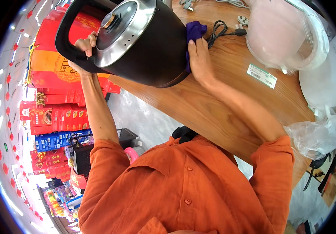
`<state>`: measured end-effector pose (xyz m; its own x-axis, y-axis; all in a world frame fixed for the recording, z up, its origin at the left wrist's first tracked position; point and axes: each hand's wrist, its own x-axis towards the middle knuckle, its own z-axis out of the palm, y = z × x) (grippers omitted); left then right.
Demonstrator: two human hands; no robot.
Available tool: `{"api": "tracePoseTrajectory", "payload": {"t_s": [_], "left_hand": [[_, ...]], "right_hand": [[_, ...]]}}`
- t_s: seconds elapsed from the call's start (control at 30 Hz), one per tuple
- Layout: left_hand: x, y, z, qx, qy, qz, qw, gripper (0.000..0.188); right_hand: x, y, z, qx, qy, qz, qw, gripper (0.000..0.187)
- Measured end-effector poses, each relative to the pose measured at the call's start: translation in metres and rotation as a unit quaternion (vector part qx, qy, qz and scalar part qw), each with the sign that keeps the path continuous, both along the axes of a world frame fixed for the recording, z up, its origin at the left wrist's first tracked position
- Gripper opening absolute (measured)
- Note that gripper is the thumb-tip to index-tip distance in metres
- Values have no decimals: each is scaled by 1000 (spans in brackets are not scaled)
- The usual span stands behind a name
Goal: The person wipes a black electric kettle with a purple cloth, then moves to clean several induction cooktops and a red gift box on a display shelf. The person also briefly handles a pair of headphones and a small red bag before returning to wipe the cooktops.
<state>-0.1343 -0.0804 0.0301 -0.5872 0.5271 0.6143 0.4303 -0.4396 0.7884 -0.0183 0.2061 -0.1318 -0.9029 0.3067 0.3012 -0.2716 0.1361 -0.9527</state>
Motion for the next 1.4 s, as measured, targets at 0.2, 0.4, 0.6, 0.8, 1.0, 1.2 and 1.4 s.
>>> {"api": "tracePoseTrajectory", "payload": {"t_s": [0.2, 0.4, 0.6, 0.8, 1.0, 1.2, 1.4], "left_hand": [[-3, -15, -1, 2, -11, -10, 1000, 40], [0, -5, -2, 1, 18, 6, 1000, 43], [21, 13, 1, -17, 12, 193, 981, 57], [27, 51, -4, 33, -17, 241, 970, 46], [43, 35, 2, 30, -25, 270, 962, 40], [38, 44, 2, -7, -27, 253, 967, 39], [52, 30, 7, -25, -50, 257, 965, 43]], "right_hand": [[98, -52, 2, 76, -24, 94, 992, 73], [103, -63, 7, 26, -45, 105, 993, 74], [4, -32, 15, -3, 1, -78, 997, 70], [-24, -16, 13, -124, -29, -69, 989, 71], [85, -114, 11, -228, -63, 117, 965, 72], [94, -149, 40, -205, -43, 117, 971, 65], [95, -123, 33, -381, -30, 99, 919, 28]]}}
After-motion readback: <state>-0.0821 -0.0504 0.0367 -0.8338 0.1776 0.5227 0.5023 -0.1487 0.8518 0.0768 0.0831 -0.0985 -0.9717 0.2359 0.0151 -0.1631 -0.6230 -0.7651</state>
